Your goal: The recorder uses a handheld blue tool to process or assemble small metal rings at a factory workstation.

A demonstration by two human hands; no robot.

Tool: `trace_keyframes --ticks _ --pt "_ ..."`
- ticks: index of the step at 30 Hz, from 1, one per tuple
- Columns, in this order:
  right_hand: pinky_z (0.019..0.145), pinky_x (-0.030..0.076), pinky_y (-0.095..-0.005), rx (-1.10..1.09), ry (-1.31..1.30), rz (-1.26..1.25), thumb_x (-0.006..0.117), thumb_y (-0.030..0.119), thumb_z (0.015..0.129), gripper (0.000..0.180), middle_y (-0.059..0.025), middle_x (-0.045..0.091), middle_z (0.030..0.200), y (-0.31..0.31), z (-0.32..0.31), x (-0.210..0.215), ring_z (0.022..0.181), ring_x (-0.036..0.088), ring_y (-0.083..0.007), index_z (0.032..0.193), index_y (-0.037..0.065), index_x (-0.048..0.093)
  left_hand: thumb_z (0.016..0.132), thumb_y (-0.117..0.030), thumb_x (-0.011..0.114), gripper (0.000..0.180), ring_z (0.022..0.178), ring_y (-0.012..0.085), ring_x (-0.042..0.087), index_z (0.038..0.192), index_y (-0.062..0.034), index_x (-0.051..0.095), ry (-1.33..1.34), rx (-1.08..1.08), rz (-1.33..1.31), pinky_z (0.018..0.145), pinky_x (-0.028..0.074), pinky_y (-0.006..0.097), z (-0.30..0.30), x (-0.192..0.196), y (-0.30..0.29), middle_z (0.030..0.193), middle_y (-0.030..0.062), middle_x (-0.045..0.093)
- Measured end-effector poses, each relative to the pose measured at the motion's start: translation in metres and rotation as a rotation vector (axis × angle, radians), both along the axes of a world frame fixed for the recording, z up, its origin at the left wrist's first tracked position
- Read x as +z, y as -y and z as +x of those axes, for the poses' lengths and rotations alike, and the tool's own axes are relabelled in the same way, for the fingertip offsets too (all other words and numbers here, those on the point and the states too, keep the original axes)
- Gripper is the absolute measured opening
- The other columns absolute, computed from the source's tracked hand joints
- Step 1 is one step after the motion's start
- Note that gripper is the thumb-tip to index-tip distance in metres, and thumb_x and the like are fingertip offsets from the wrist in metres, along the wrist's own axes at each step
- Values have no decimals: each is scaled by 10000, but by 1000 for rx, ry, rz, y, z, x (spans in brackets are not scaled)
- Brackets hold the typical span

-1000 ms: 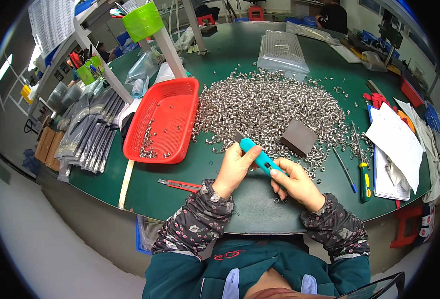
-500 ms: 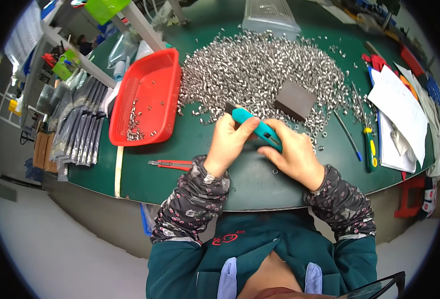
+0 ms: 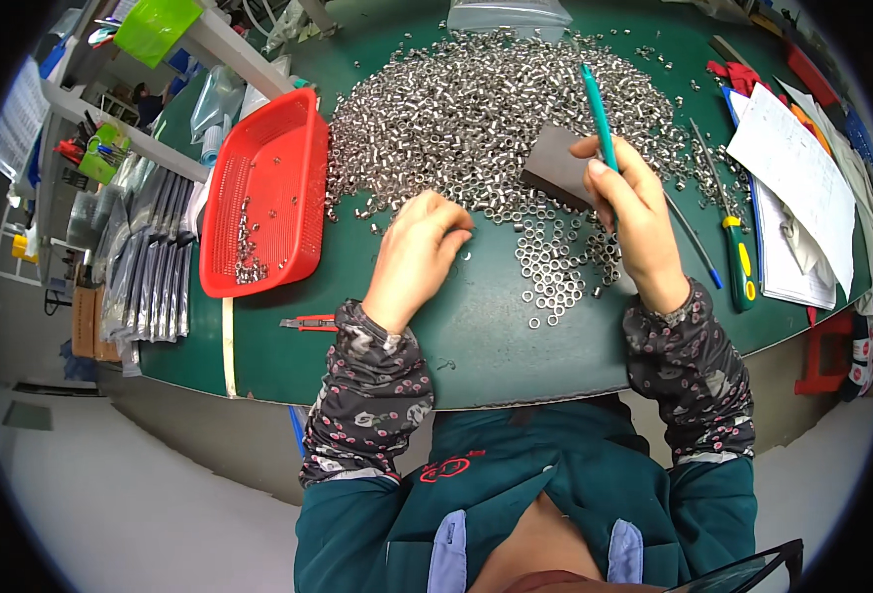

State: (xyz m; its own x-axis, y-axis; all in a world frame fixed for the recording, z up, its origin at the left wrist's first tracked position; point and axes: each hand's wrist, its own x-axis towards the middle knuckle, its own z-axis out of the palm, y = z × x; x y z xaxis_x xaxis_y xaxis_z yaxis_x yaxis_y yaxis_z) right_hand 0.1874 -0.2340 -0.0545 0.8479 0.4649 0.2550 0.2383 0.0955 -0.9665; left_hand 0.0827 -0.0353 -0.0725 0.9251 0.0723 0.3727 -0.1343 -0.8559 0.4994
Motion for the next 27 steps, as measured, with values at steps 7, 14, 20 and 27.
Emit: trace_keyframes --ticks 7,14,20,27 --pt "562 324 -191 1 -91 24 512 153 868 180 36 459 741 3 1 2 648 388 -28 965 5 548 686 7 640 174 761 236 525 850 -44 606 70 -90 23 669 438 319 16 -6 27 783 79 488" --pt "594 372 -214 -8 -51 13 536 158 856 184 14 498 737 -1 0 0 679 426 -44 944 -3 544 684 -5 646 182 812 245 527 854 -44 594 17 -128 78 709 442 333 21 -8 33 822 82 495" --pt "589 376 -232 -20 11 -10 550 159 843 192 -12 514 732 -3 3 -5 675 427 -57 951 1 543 688 -18 647 171 824 251 520 839 -35 567 1 -129 78 710 442 341 25 -9 34 833 83 490" --pt "594 414 -291 -15 149 -132 582 241 835 294 -98 553 730 -5 -4 -5 658 530 -126 1020 24 510 791 -10 585 120 769 147 527 884 -25 511 64 -100 -226 614 418 247 12 0 16 879 58 537"
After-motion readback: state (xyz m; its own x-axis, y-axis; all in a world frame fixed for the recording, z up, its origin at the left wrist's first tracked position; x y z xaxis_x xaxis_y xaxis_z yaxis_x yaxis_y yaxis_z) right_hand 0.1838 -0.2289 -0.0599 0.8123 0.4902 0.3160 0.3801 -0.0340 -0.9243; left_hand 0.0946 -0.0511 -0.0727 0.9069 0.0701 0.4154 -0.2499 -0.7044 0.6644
